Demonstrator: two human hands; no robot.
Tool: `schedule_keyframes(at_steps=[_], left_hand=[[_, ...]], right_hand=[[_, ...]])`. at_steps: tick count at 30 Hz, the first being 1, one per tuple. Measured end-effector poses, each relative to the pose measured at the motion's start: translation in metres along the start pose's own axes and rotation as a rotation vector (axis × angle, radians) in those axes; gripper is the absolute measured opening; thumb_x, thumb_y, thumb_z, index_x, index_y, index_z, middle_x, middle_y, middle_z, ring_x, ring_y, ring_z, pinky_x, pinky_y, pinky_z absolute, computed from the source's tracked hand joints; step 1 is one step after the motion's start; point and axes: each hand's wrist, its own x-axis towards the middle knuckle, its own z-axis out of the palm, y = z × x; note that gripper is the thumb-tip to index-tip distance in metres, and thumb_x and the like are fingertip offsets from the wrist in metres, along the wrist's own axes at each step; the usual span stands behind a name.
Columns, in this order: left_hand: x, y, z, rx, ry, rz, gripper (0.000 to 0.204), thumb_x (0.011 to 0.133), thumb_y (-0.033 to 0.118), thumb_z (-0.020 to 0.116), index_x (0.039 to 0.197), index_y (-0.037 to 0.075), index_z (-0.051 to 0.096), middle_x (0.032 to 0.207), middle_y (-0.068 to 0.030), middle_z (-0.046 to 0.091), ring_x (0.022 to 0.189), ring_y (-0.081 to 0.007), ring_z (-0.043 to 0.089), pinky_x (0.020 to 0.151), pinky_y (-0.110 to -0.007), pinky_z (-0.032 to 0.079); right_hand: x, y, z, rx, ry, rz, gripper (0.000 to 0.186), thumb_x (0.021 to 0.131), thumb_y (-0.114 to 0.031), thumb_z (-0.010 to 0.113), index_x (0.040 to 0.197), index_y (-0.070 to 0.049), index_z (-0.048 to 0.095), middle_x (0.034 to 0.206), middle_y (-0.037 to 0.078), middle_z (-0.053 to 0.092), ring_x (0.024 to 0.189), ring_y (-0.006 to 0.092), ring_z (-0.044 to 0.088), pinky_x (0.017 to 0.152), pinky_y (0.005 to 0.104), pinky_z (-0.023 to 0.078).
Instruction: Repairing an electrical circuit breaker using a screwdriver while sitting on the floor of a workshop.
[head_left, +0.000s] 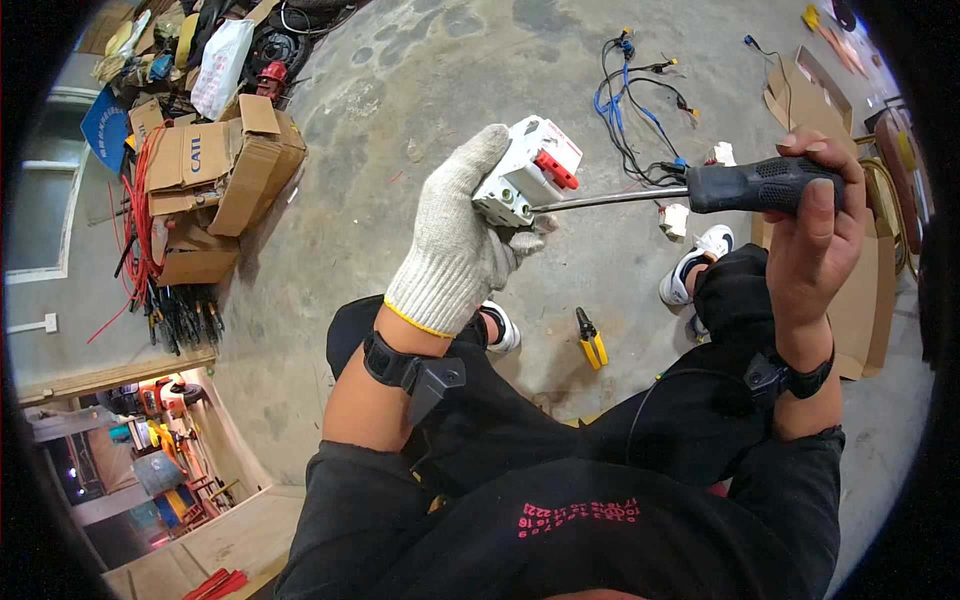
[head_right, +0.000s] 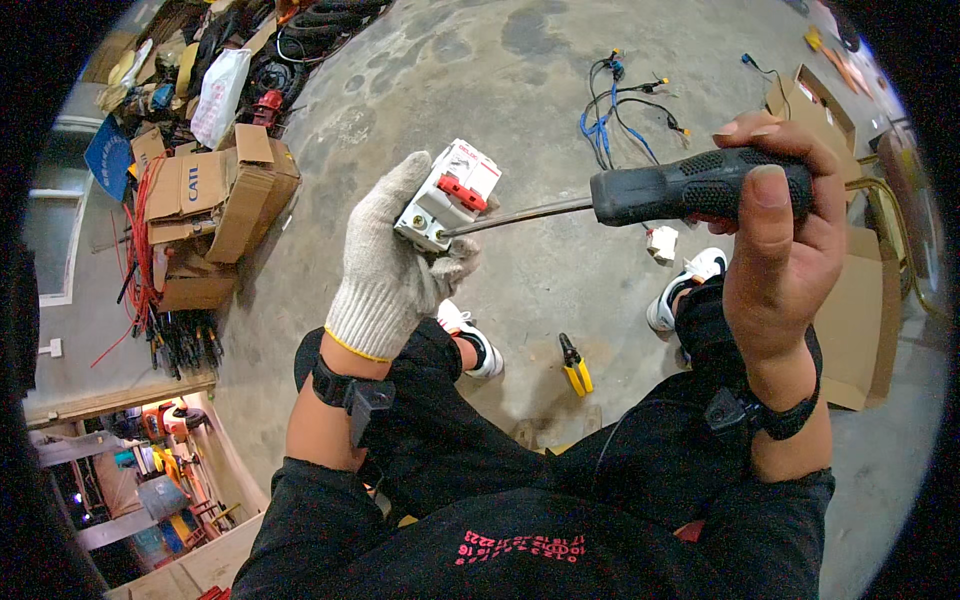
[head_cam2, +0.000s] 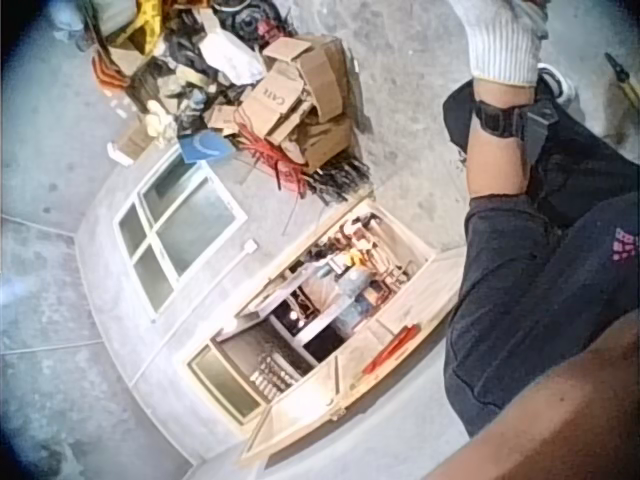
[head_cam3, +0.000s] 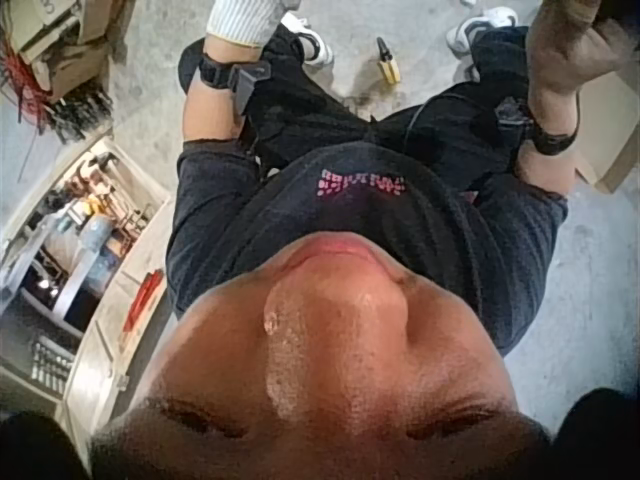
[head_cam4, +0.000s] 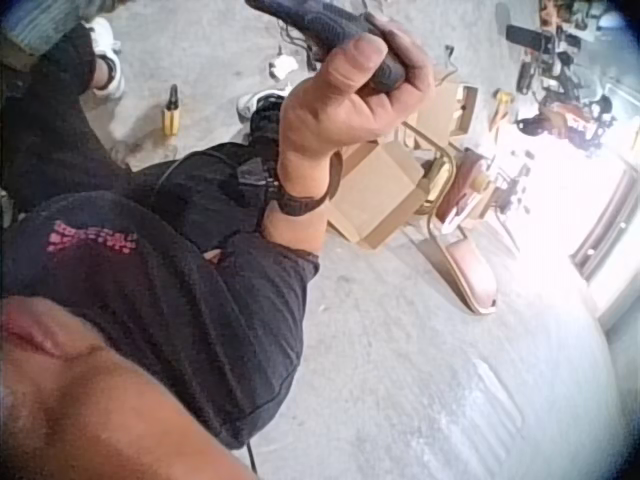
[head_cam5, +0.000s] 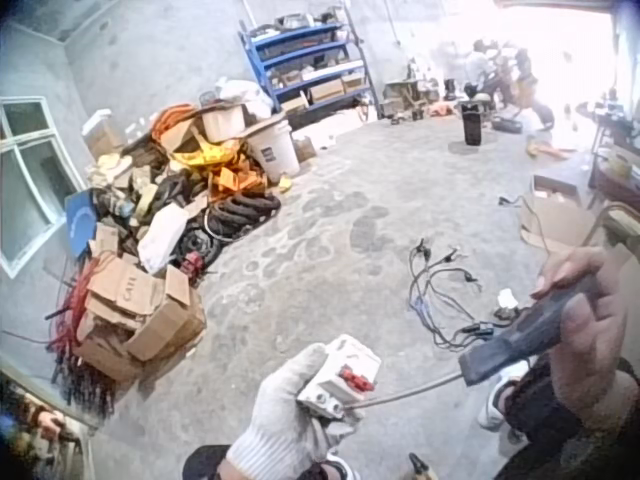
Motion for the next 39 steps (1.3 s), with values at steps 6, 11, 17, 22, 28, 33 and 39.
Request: schedule_keyframes(at_steps=[6,11,17,22,28,33,39], left_hand=[[-0.001,0.002,-0.005,0.000,-0.080,-0.037,0.043,0.094,0.035,0.054,0.114,-0.003,0.054,0.085,-0.0197,0.064,0.056,-0.0242,0.063,0.039,-0.030,0.051],[-0.003,0.001,-0.001,0.014,-0.005,0.011,0.043,0.094,0.034,0.054,0.114,-0.004,0.054,0.085,-0.0182,0.065,0.056,-0.0234,0.063,0.039,-0.029,0.050],[-0.001,0.002,0.000,0.039,0.031,0.029,0.042,0.096,0.034,0.052,0.115,-0.003,0.055,0.088,-0.0166,0.065,0.059,-0.0219,0.063,0.039,-0.027,0.046],[-0.006,0.003,-0.002,0.081,0.047,0.061,0.040,0.096,0.032,0.051,0.116,-0.002,0.055,0.091,-0.0164,0.065,0.063,-0.0218,0.064,0.041,-0.027,0.046],[-0.003,0.001,-0.003,0.107,0.081,0.110,0.040,0.096,0.032,0.052,0.120,-0.001,0.055,0.094,-0.0154,0.065,0.067,-0.0235,0.065,0.048,-0.030,0.050],[-0.004,0.001,-0.001,0.106,0.171,0.083,0.036,0.095,0.031,0.054,0.114,0.001,0.057,0.085,-0.0140,0.065,0.061,-0.0226,0.062,0.044,-0.031,0.048],[-0.003,-0.001,-0.002,0.042,0.164,0.050,0.037,0.096,0.032,0.053,0.114,0.000,0.055,0.087,-0.0155,0.064,0.065,-0.0255,0.064,0.046,-0.032,0.050]], right_hand=[[0.001,0.000,0.002,-0.050,0.001,0.001,0.036,0.095,-0.033,0.058,0.113,-0.003,0.051,0.113,0.013,0.059,0.086,0.0137,0.060,0.067,0.0219,0.051],[0.001,0.004,0.004,-0.100,-0.030,-0.104,0.036,0.094,-0.029,0.059,0.115,-0.002,0.051,0.113,0.015,0.058,0.101,0.0194,0.057,0.087,0.0299,0.048],[0.006,0.000,0.007,-0.061,-0.143,-0.113,0.047,0.093,-0.033,0.058,0.126,-0.002,0.049,0.114,0.016,0.059,0.099,0.0200,0.057,0.088,0.0311,0.047],[0.003,-0.006,0.000,-0.002,-0.210,0.231,0.044,0.093,-0.030,0.057,0.127,-0.002,0.049,0.110,0.011,0.063,0.078,0.0110,0.059,0.064,0.0214,0.048],[0.006,0.003,0.021,-0.046,-0.119,-0.171,0.044,0.093,-0.025,0.058,0.129,-0.001,0.050,0.113,0.011,0.061,0.076,0.0101,0.059,0.062,0.0220,0.048],[0.011,-0.004,-0.004,-0.012,-0.285,0.471,0.043,0.096,-0.026,0.055,0.130,-0.001,0.050,0.110,0.011,0.061,0.081,0.0106,0.061,0.062,0.0224,0.047],[0.012,0.003,0.012,-0.166,-0.174,0.026,0.048,0.091,-0.021,0.058,0.134,-0.002,0.047,0.112,0.012,0.061,0.097,0.0142,0.058,0.082,0.0258,0.048]])
